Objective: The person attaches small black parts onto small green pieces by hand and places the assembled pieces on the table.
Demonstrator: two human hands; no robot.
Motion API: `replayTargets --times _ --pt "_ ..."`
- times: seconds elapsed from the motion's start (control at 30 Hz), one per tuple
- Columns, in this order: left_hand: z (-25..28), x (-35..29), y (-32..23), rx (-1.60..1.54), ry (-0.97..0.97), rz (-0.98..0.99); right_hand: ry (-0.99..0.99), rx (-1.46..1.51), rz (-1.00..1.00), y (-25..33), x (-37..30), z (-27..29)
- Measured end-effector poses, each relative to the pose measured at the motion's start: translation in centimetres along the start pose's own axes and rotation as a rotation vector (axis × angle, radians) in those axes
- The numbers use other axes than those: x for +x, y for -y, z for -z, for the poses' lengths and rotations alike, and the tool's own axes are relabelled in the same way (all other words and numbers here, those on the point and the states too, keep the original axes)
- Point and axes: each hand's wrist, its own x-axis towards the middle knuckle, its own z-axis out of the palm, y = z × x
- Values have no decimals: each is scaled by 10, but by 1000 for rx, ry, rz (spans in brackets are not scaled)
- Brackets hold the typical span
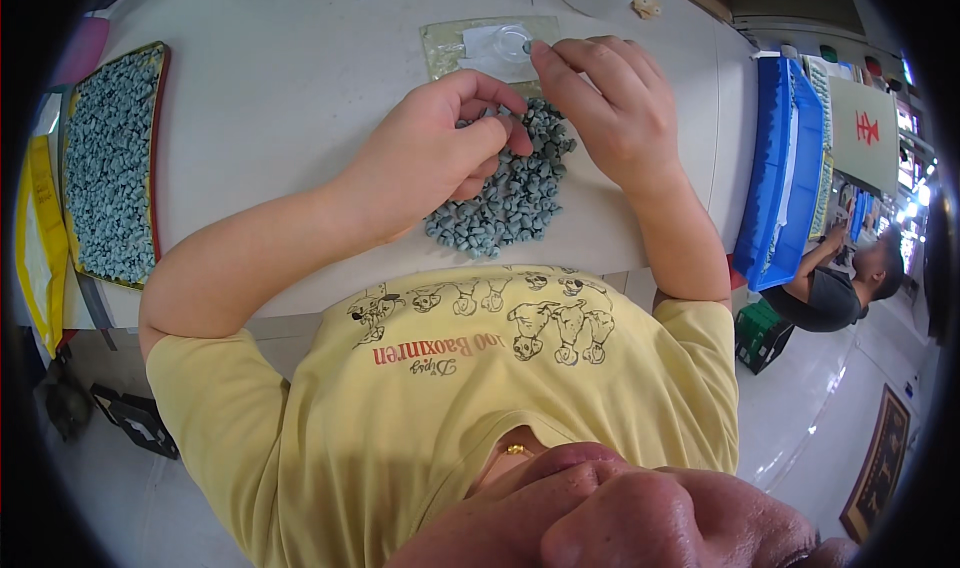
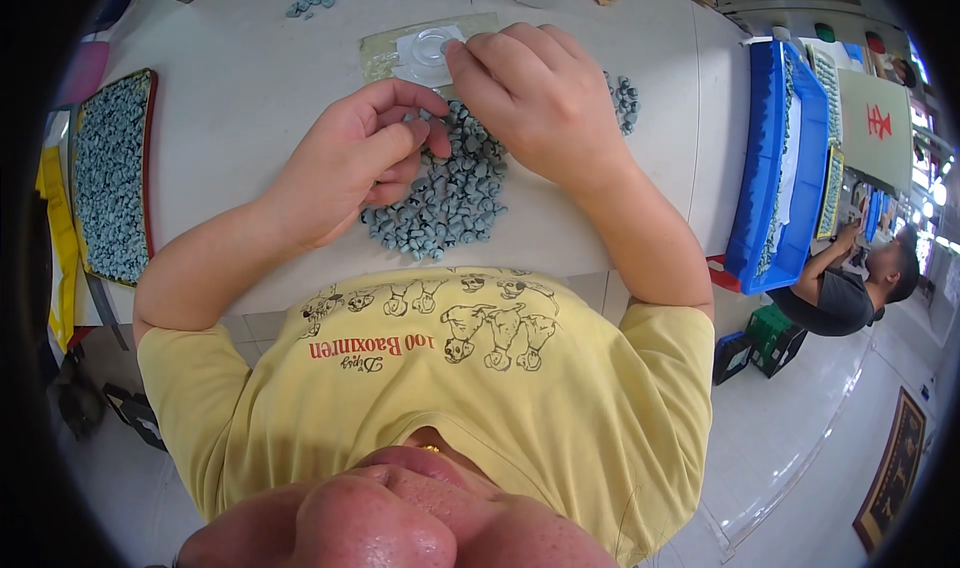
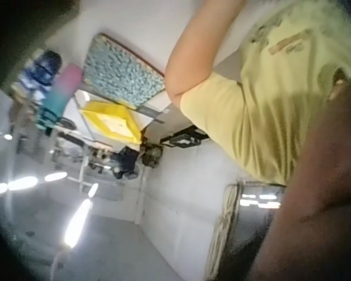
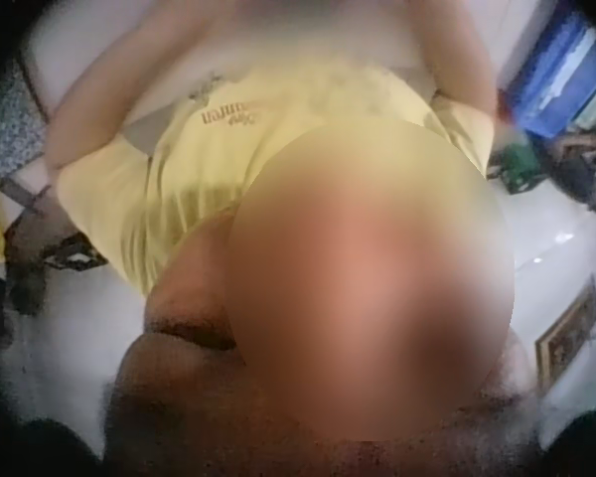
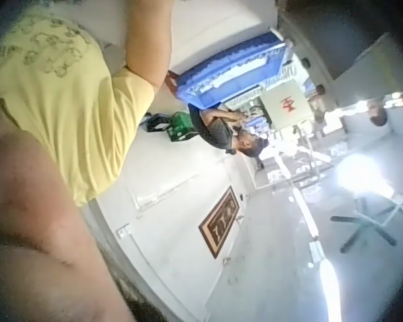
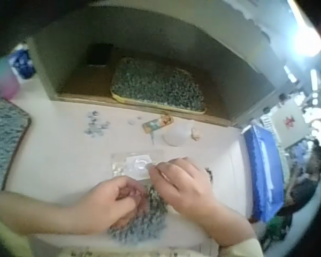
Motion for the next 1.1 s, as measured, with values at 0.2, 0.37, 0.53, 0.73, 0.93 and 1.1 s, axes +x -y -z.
replayTargets --times 0.2,0.37,0.53,0.73,0.93,1.1 --pt "5 1 -2 -18 21 -5 -2 7 14 -1 1 -2" --pt "4 2 -4 -31 14 -2 -193 232 -267 4 1 -3" --pt "5 3 -2 -66 33 -75 -157 294 -316 7 1 0" --pt "6 2 -7 -104 38 -39 -148 316 -341 9 1 3" --pt "7 1 -7 -160 64 -14 -125 348 -298 10 -1 6" --pt "1 4 -3 -111 -25 -91 -128 348 -237 12 -3 4"
